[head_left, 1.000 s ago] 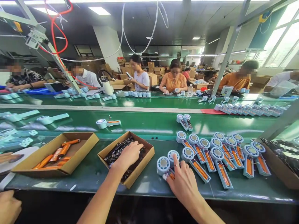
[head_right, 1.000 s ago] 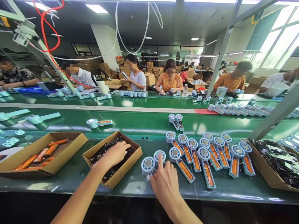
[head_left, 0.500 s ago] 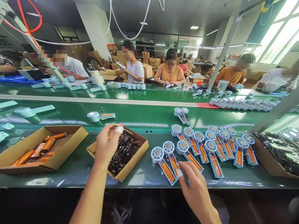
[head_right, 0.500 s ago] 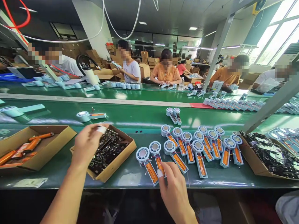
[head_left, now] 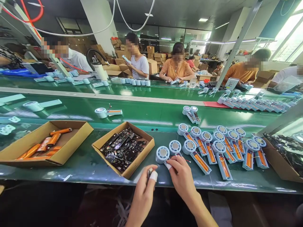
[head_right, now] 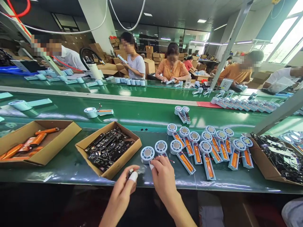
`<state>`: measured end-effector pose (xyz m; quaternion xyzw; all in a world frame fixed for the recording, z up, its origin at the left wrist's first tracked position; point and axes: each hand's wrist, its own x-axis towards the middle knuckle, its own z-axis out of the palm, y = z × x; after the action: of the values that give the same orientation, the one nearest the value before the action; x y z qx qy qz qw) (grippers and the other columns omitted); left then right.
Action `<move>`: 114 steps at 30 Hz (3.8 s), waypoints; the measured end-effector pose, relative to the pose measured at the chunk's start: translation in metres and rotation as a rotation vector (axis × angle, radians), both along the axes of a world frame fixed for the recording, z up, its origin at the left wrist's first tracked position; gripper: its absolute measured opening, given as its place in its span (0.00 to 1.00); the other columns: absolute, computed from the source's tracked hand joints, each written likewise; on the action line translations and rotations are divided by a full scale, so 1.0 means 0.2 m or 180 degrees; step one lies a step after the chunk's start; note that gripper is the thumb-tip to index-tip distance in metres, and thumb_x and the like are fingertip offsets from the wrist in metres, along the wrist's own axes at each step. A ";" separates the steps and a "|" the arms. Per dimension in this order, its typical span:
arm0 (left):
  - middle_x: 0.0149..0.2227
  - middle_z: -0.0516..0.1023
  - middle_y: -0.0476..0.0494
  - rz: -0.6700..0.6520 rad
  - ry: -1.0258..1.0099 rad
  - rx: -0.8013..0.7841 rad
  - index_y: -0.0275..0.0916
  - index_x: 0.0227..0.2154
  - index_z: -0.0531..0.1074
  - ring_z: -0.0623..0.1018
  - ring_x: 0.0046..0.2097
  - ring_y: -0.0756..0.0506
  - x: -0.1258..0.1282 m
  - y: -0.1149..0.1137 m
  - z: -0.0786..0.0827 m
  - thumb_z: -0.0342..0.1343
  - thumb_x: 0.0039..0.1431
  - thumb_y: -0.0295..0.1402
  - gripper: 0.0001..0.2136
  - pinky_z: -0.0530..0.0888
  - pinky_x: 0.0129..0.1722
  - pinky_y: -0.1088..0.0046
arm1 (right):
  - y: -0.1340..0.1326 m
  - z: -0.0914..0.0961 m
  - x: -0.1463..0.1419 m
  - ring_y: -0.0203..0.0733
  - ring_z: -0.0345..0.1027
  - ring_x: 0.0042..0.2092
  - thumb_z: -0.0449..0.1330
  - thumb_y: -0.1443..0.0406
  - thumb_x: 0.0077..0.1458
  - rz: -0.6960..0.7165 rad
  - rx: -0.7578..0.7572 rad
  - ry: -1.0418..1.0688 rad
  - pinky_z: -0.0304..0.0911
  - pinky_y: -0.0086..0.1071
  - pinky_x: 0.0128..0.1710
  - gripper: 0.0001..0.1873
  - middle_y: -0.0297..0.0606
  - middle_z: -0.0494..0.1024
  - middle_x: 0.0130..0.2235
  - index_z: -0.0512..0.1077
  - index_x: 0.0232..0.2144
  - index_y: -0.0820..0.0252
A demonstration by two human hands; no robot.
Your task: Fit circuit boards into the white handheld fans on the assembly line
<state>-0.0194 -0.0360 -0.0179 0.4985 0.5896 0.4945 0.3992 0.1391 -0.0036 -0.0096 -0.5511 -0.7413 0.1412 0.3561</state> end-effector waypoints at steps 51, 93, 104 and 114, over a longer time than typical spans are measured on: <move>0.35 0.78 0.41 -0.0590 0.1716 0.1248 0.40 0.41 0.72 0.80 0.38 0.41 0.02 0.02 -0.07 0.41 0.67 0.26 0.13 0.76 0.36 0.66 | -0.07 0.02 -0.07 0.43 0.70 0.36 0.53 0.73 0.63 0.0176 0.0495 -0.0078 0.67 0.35 0.36 0.12 0.39 0.78 0.35 0.75 0.33 0.57; 0.36 0.78 0.45 -0.0616 0.0560 -0.0187 0.43 0.55 0.67 0.75 0.26 0.47 -0.10 0.01 -0.02 0.48 0.66 0.39 0.17 0.76 0.31 0.68 | 0.06 0.05 -0.04 0.37 0.75 0.30 0.62 0.65 0.59 0.0657 -0.0545 0.1462 0.71 0.27 0.31 0.03 0.33 0.81 0.29 0.76 0.34 0.58; 0.20 0.65 0.54 -0.0782 0.0163 -0.0294 0.41 0.42 0.74 0.66 0.20 0.49 -0.07 -0.02 0.08 0.47 0.66 0.45 0.16 0.65 0.21 0.75 | -0.03 0.12 0.01 0.40 0.75 0.37 0.52 0.74 0.63 0.1072 -0.0026 0.0205 0.71 0.30 0.37 0.15 0.37 0.79 0.36 0.74 0.44 0.55; 0.27 0.71 0.48 -0.0749 0.0769 0.0392 0.42 0.33 0.72 0.70 0.27 0.46 -0.05 0.01 0.09 0.47 0.67 0.40 0.12 0.70 0.30 0.71 | -0.07 0.14 -0.01 0.45 0.68 0.40 0.48 0.74 0.67 0.1253 0.0484 -0.0352 0.70 0.35 0.38 0.14 0.43 0.77 0.42 0.70 0.47 0.59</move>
<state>-0.0294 -0.0338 0.0003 0.6433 0.5395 0.4161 0.3492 0.1362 -0.0172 0.0178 -0.3742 -0.8616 0.1213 0.3209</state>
